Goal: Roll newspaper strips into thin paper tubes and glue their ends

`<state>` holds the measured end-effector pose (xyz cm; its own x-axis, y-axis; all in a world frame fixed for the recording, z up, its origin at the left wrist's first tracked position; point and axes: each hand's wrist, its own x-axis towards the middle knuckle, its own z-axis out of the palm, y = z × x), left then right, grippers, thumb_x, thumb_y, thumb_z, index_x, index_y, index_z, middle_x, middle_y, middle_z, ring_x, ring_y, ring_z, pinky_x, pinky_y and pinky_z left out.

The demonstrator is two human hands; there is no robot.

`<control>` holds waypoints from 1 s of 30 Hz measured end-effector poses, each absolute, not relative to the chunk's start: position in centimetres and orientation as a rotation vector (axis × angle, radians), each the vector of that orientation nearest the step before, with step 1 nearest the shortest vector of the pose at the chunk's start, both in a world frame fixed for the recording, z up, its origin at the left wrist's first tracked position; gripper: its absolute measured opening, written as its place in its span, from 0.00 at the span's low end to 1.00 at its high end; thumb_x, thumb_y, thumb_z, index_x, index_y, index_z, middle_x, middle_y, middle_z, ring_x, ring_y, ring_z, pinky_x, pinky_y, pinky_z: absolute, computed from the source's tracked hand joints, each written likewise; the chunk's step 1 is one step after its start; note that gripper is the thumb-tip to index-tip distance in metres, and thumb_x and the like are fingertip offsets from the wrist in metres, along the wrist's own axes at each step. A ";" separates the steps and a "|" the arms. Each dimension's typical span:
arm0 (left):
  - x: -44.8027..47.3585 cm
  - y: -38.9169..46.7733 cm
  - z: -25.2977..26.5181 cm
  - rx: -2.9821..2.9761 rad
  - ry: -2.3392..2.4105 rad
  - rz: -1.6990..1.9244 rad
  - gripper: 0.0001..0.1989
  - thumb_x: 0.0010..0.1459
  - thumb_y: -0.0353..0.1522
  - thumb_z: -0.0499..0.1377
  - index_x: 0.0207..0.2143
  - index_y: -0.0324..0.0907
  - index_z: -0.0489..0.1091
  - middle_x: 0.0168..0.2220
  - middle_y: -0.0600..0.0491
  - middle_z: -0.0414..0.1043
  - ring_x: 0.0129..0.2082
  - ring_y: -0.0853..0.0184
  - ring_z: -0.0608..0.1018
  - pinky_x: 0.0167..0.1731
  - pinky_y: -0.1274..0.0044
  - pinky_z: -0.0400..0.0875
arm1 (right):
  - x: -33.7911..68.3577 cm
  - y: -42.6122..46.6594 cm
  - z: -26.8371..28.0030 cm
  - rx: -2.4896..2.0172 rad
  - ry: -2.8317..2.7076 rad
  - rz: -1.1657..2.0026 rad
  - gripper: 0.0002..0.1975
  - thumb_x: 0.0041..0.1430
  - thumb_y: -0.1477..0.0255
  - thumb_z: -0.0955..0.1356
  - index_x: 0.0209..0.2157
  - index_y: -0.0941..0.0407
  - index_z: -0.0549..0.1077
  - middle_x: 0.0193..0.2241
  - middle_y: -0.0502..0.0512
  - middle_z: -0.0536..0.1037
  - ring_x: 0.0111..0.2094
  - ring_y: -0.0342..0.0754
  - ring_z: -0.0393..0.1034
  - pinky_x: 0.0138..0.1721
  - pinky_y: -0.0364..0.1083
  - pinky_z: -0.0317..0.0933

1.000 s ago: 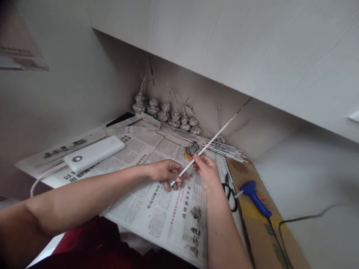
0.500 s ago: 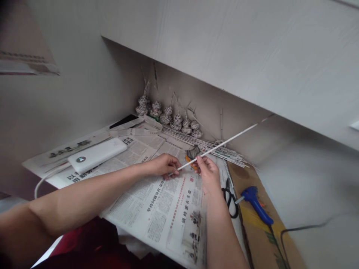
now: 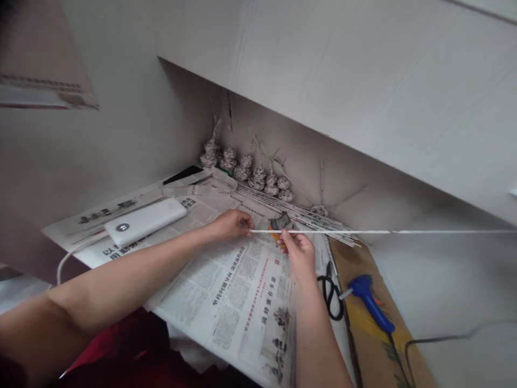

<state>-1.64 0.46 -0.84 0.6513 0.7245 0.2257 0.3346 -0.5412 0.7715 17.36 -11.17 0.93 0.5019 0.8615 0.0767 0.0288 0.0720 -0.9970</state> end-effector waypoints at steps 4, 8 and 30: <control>-2.2 1.6 -0.7 2.080 0.808 0.737 0.12 0.39 0.35 0.66 0.29 0.41 0.75 0.28 0.56 0.75 0.29 0.69 0.74 0.29 0.81 0.63 | 17.3 -11.1 0.5 -1.362 -0.866 0.758 0.17 0.42 0.63 0.75 0.31 0.59 0.74 0.25 0.52 0.75 0.26 0.43 0.70 0.21 0.39 0.59; -2.7 2.7 -0.9 1.984 0.785 0.743 0.13 0.35 0.37 0.68 0.26 0.40 0.75 0.25 0.56 0.74 0.27 0.69 0.73 0.28 0.81 0.63 | 17.1 -10.9 0.3 -1.371 -0.870 0.783 0.16 0.42 0.64 0.75 0.30 0.59 0.74 0.24 0.51 0.75 0.25 0.41 0.69 0.20 0.38 0.58; -1.7 2.1 -0.2 0.593 0.434 0.910 0.07 0.46 0.26 0.66 0.29 0.35 0.70 0.26 0.53 0.72 0.20 0.77 0.72 0.21 0.86 0.70 | 15.0 -10.6 -0.3 -1.296 -0.850 0.773 0.20 0.44 0.59 0.73 0.36 0.57 0.73 0.24 0.50 0.74 0.23 0.42 0.68 0.19 0.39 0.58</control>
